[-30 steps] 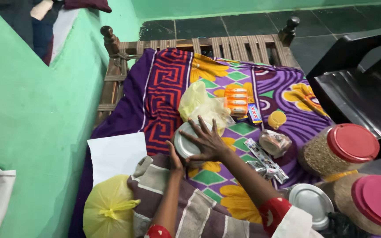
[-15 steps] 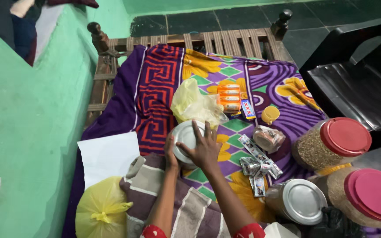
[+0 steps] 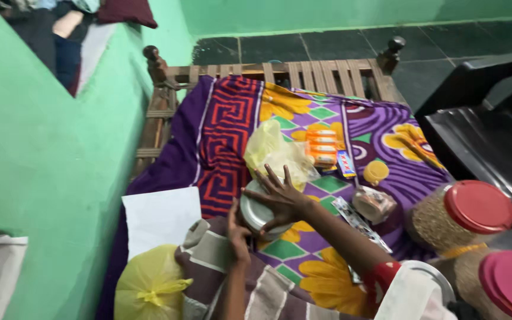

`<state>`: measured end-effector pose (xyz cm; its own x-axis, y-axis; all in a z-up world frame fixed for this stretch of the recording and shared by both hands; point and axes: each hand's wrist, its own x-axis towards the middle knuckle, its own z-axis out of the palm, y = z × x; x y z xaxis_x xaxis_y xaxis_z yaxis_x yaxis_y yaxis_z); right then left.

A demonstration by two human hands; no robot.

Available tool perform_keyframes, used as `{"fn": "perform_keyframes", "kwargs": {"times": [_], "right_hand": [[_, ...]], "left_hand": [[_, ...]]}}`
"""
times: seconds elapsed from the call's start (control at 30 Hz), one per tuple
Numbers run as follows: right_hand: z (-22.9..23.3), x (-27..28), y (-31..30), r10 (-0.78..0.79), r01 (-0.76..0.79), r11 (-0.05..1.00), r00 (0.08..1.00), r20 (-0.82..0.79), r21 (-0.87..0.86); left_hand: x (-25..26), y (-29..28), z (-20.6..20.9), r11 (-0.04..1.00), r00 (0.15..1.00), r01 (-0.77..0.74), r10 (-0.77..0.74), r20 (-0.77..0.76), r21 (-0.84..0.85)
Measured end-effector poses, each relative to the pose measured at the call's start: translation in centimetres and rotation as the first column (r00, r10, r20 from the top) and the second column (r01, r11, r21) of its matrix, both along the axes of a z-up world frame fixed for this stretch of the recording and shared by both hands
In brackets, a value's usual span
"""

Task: The person pours grains from a yellow plastic bag into a metal container, secures the lid, and then transfers grains from a black plastic bag into the same container. The person handles multiple containers and bags on a patterned cloth.

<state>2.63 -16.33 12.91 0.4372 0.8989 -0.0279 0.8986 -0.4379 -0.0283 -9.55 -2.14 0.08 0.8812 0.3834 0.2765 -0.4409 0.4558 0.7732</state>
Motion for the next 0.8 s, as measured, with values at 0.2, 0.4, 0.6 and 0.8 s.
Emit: {"fn": "perform_keyframes", "kwargs": {"times": [0.2,0.4,0.6,0.8], "right_hand": [[-0.7,-0.1,0.1,0.212,-0.211,0.977,0.976,0.051,-0.029],[-0.9,0.1,-0.9,0.146,-0.146,0.987,0.989,0.002,0.059],[-2.7,-0.7,-0.3,-0.130,0.132,0.978,0.991,-0.020,0.160],[-4.4,-1.6,0.4,-0.502,0.470,0.824,0.864,0.023,0.317]], "left_hand": [[-1.8,-2.6,1.3,0.970,0.974,0.196,-0.176,-0.146,0.142],[0.6,-3.1,-2.2,0.629,0.915,-0.207,0.396,-0.080,0.750],[4.1,-1.2,-2.5,0.490,0.970,-0.126,0.241,0.005,0.863],[6.0,0.0,-0.7,0.565,0.998,-0.046,0.058,0.016,0.824]]}}
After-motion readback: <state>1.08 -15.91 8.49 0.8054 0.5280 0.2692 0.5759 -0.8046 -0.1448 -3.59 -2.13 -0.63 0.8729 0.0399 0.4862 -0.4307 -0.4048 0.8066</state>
